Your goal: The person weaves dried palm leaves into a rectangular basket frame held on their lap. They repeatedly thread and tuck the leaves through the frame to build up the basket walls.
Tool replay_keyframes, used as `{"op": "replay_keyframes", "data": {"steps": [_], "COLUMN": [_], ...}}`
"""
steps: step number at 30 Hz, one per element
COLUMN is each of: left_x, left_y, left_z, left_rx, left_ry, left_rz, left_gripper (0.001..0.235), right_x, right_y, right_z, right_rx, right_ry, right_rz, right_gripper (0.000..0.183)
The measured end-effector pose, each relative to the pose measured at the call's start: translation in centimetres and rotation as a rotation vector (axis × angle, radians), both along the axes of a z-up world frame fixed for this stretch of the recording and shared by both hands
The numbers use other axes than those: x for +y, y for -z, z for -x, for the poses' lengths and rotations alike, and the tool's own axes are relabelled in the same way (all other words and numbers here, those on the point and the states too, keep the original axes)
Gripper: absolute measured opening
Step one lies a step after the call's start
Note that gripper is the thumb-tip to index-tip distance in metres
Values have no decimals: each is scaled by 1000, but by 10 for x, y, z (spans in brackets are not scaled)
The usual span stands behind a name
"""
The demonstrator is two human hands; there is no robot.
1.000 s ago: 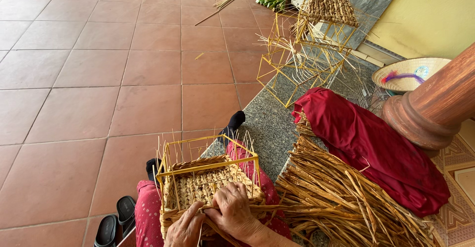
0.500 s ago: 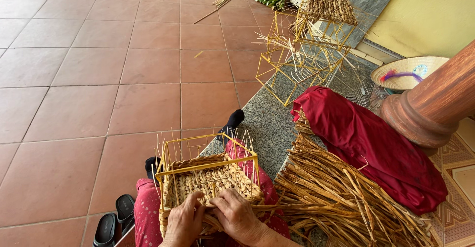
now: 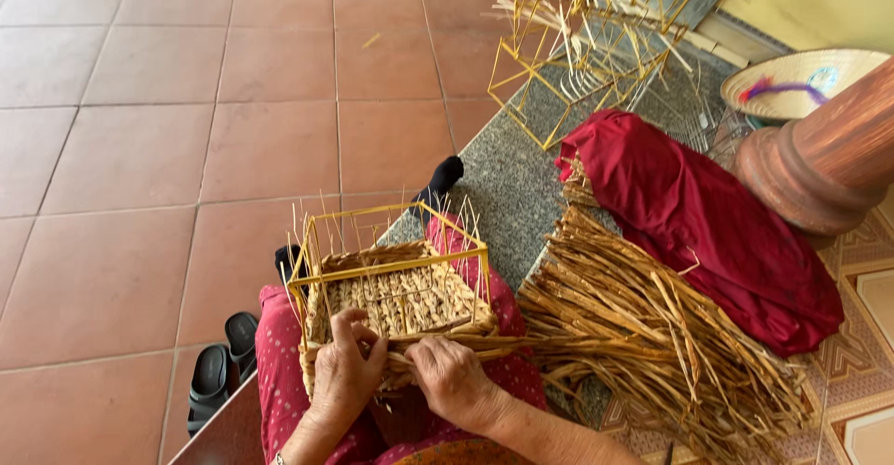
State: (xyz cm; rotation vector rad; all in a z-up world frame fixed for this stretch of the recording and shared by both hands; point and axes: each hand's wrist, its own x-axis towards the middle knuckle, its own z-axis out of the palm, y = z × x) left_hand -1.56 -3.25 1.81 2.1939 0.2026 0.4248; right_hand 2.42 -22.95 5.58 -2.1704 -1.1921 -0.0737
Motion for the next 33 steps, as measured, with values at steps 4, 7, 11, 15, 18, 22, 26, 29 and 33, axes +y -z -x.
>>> {"op": "replay_keyframes", "data": {"steps": [4,7,11,15,18,22,26,29,33], "left_x": [0,-9,-12,-11,-15,-19,-17,-17,-19], "left_y": [-8,-11,-22,-5,16,31,34,37,45], "left_z": [4,22,7,0,5,-4,-11,-7,-10], "left_rx": [-23,-17,-159,-62,209,213,160,-20,-2], "left_ry": [31,75,224,350,401,303,67,-46,-57], "left_rz": [-102,-275,-363,-492,-439,-461,-238,-66,-43], "left_gripper": [33,22,41,44,36,27,14,24,17], "right_x": [-7,-24,-42,-48,-41,-19,0,6,9], "right_y": [-13,-23,-46,-43,-36,-50,-52,-26,19], "right_z": [-10,-10,-34,-56,-66,-67,-53,-45,-58], "right_rx": [223,262,218,158,-41,-561,-840,-292,82], "right_ry": [-47,-61,-149,-61,13,123,261,-17,23], "right_rz": [-49,-41,-32,153,292,47,-293,-412,-105], "right_gripper": [19,23,24,21,22,19,16,8,10]}}
